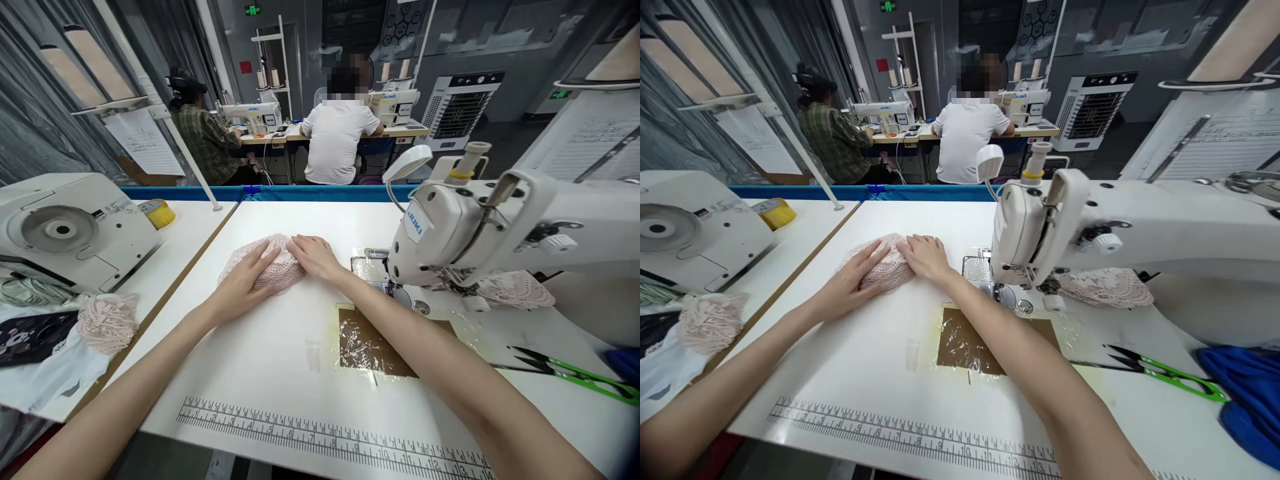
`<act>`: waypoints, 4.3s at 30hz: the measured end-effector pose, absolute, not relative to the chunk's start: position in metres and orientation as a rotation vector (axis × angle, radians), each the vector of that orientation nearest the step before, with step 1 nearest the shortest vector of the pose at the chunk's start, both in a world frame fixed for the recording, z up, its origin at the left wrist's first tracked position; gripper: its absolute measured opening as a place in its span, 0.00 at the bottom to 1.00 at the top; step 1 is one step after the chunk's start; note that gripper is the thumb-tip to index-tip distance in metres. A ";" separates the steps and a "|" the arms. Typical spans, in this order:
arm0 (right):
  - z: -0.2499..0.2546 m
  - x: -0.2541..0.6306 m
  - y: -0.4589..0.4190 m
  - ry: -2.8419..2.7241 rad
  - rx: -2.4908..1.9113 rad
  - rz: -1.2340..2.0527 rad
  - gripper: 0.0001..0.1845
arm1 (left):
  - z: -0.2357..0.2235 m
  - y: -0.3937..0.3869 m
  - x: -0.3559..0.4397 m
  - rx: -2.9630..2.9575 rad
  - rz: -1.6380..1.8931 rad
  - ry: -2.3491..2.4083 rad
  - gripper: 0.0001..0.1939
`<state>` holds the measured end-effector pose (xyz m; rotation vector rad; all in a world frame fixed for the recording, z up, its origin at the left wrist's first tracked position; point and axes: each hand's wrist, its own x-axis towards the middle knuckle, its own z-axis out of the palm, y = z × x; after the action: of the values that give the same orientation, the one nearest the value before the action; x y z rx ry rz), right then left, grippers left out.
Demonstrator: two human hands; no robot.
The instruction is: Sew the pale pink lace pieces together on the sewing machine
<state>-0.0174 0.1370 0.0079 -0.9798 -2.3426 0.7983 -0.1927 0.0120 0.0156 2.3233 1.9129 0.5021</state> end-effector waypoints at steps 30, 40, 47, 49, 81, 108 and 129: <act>0.023 0.271 0.071 -2.199 -1.375 -0.070 0.06 | 0.010 -0.003 -0.012 2.776 0.984 1.183 0.14; 0.025 0.202 -0.010 -2.559 -0.971 0.553 0.12 | 0.010 -0.003 -0.003 2.328 0.635 1.581 0.14; 0.033 0.184 -0.039 -2.431 -0.746 1.077 0.06 | 0.009 -0.007 -0.003 2.122 0.594 1.509 0.09; 0.033 0.192 -0.025 -2.273 -0.821 1.069 0.07 | 0.010 -0.007 -0.003 2.027 0.634 1.413 0.08; 0.009 0.209 0.027 -2.262 -0.567 0.573 0.04 | -0.003 -0.005 -0.007 2.726 1.091 1.251 0.08; 0.019 0.213 0.023 -2.268 -0.186 -0.337 0.05 | 0.005 -0.014 -0.002 2.590 1.010 1.109 0.12; 0.018 0.204 0.037 -2.381 -1.028 0.881 0.07 | 0.007 -0.015 0.006 2.418 0.601 1.656 0.09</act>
<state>0.2039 0.0375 0.0182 -1.0280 -2.3812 0.8809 0.0064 -0.0150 0.0071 2.4183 1.6560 0.6011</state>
